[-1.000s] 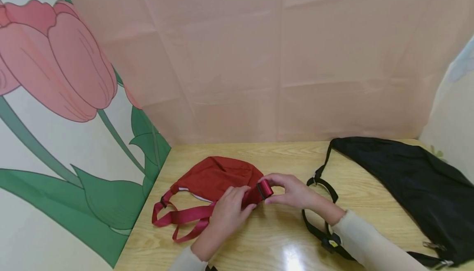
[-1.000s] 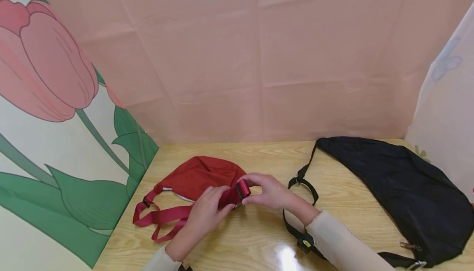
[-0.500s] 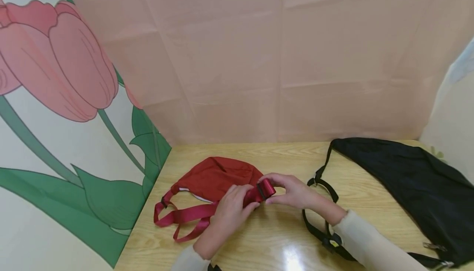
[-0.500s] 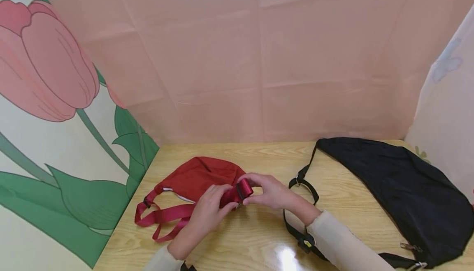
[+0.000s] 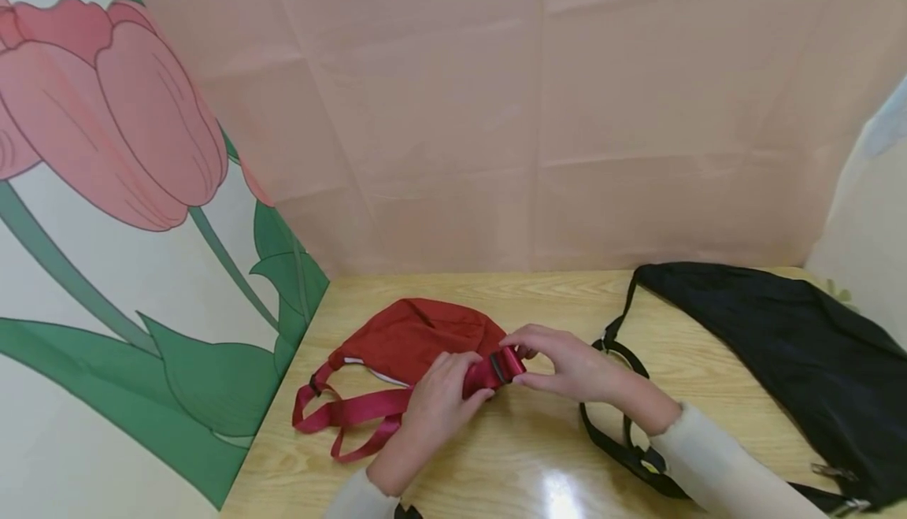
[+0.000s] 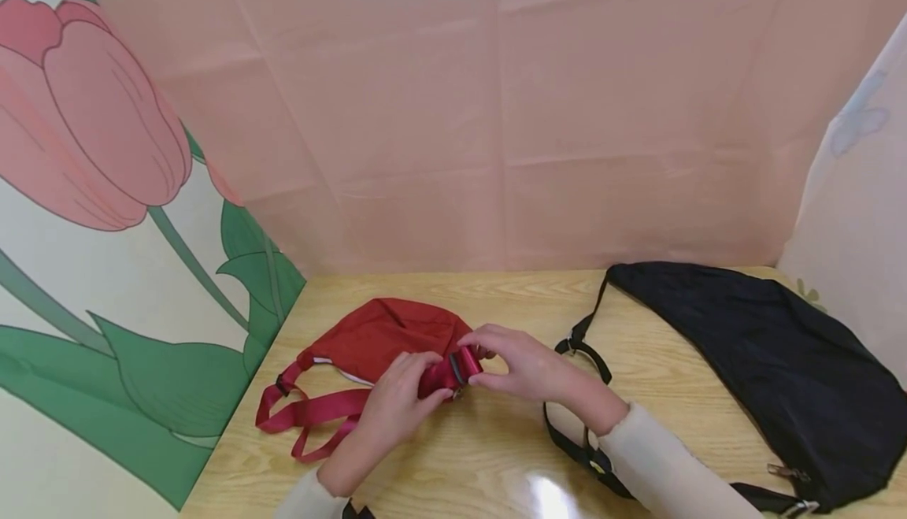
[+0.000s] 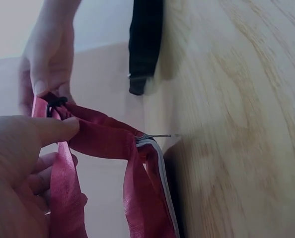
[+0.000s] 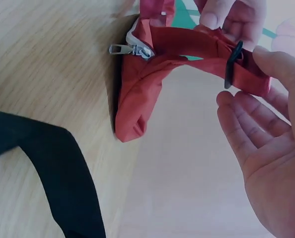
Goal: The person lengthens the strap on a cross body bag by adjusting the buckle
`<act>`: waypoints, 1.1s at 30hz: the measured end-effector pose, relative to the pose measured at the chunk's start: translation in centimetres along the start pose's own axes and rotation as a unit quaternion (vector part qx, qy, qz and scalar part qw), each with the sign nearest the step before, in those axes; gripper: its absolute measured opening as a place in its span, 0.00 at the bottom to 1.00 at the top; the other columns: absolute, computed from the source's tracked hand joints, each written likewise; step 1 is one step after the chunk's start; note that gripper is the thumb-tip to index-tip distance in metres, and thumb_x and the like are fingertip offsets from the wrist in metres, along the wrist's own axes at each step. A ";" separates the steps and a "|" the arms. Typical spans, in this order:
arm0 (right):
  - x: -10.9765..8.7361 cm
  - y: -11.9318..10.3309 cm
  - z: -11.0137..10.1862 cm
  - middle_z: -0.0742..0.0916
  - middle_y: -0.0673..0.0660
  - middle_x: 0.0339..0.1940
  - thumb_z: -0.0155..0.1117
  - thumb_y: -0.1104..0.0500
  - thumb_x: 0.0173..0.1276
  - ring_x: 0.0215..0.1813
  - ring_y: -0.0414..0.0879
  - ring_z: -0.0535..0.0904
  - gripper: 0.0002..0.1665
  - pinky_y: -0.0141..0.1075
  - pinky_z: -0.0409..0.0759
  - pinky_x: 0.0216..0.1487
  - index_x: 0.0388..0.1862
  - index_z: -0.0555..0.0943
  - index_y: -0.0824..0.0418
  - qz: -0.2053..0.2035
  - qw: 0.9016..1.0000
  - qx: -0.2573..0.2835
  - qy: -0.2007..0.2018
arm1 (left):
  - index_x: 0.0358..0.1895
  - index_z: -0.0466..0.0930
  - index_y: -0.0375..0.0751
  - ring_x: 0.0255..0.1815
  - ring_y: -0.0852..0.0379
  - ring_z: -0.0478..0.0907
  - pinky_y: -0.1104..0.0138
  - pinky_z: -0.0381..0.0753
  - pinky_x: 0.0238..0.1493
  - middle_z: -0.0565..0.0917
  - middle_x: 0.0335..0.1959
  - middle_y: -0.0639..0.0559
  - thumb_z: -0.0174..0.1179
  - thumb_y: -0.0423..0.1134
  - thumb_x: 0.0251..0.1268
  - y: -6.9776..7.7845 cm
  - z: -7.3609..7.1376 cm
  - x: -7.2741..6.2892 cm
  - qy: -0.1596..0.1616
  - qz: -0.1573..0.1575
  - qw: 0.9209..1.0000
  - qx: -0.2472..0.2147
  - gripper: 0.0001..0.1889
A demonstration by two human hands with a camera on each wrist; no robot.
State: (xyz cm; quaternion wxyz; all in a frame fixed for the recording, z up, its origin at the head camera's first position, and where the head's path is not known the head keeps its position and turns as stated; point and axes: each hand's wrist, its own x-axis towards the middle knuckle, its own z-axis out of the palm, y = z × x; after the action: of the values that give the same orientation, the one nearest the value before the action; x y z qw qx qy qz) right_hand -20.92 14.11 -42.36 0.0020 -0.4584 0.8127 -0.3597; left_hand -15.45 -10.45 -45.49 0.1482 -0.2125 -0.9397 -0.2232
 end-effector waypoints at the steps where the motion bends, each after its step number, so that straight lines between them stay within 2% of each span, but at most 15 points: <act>1: 0.0 0.0 0.0 0.84 0.47 0.55 0.73 0.57 0.67 0.50 0.38 0.83 0.28 0.37 0.83 0.51 0.65 0.77 0.51 -0.001 1.000 0.009 0.001 | 0.56 0.78 0.46 0.45 0.59 0.75 0.65 0.79 0.48 0.85 0.48 0.55 0.73 0.48 0.61 0.1 0.0 0.1 -0.003 0.000 1.000 0.001 0.23; 8: -0.2 0.5 0.5 0.86 0.50 0.54 0.69 0.56 0.71 0.50 0.41 0.86 0.25 0.44 0.84 0.51 0.65 0.75 0.55 0.005 0.995 0.100 -0.003 | 0.64 0.74 0.48 0.51 0.58 0.78 0.60 0.78 0.57 0.83 0.54 0.56 0.67 0.58 0.64 0.6 0.1 0.3 -0.031 -0.010 0.999 -0.007 0.30; 12: -0.3 0.6 0.7 0.86 0.50 0.53 0.67 0.54 0.73 0.52 0.42 0.86 0.25 0.41 0.83 0.54 0.65 0.74 0.59 0.030 0.990 0.136 -0.015 | 0.65 0.74 0.51 0.47 0.60 0.77 0.61 0.79 0.53 0.83 0.50 0.57 0.63 0.61 0.66 0.5 0.4 0.2 -0.021 -0.002 1.000 -0.008 0.30; 18: -0.5 0.8 0.6 0.86 0.51 0.54 0.66 0.54 0.74 0.53 0.44 0.85 0.25 0.42 0.82 0.56 0.66 0.74 0.60 0.048 0.988 0.145 -0.017 | 0.65 0.74 0.53 0.44 0.61 0.77 0.64 0.80 0.47 0.81 0.46 0.58 0.64 0.62 0.65 0.3 0.7 0.3 0.011 0.009 1.000 -0.008 0.30; 24: -0.6 1.0 0.7 0.86 0.54 0.54 0.64 0.56 0.75 0.54 0.45 0.85 0.24 0.44 0.81 0.57 0.66 0.74 0.61 0.042 0.988 0.150 -0.014 | 0.63 0.74 0.51 0.49 0.59 0.81 0.60 0.82 0.50 0.83 0.53 0.56 0.66 0.61 0.65 0.4 0.9 0.4 0.019 0.015 1.000 -0.011 0.29; 28: -0.7 1.2 0.7 0.86 0.55 0.55 0.64 0.57 0.75 0.55 0.46 0.85 0.23 0.42 0.81 0.57 0.65 0.74 0.61 0.040 0.986 0.163 -0.012 | 0.62 0.75 0.50 0.43 0.60 0.82 0.61 0.82 0.45 0.85 0.50 0.56 0.69 0.56 0.63 0.5 1.0 0.4 0.031 0.021 0.999 -0.008 0.27; 33: -1.0 1.2 0.6 0.85 0.51 0.57 0.65 0.54 0.74 0.55 0.44 0.84 0.23 0.41 0.81 0.58 0.65 0.75 0.55 0.057 0.985 0.160 -0.010 | 0.58 0.76 0.50 0.33 0.61 0.79 0.66 0.79 0.36 0.84 0.41 0.57 0.73 0.53 0.57 0.5 1.1 0.4 0.051 0.035 0.998 0.008 0.27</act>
State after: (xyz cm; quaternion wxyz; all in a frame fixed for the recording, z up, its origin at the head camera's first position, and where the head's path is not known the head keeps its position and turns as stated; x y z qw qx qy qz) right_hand -21.04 14.91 -43.87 0.1036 -0.4089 0.7693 -0.4798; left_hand -15.74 -9.42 -46.13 0.2052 -0.2324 -0.9248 -0.2205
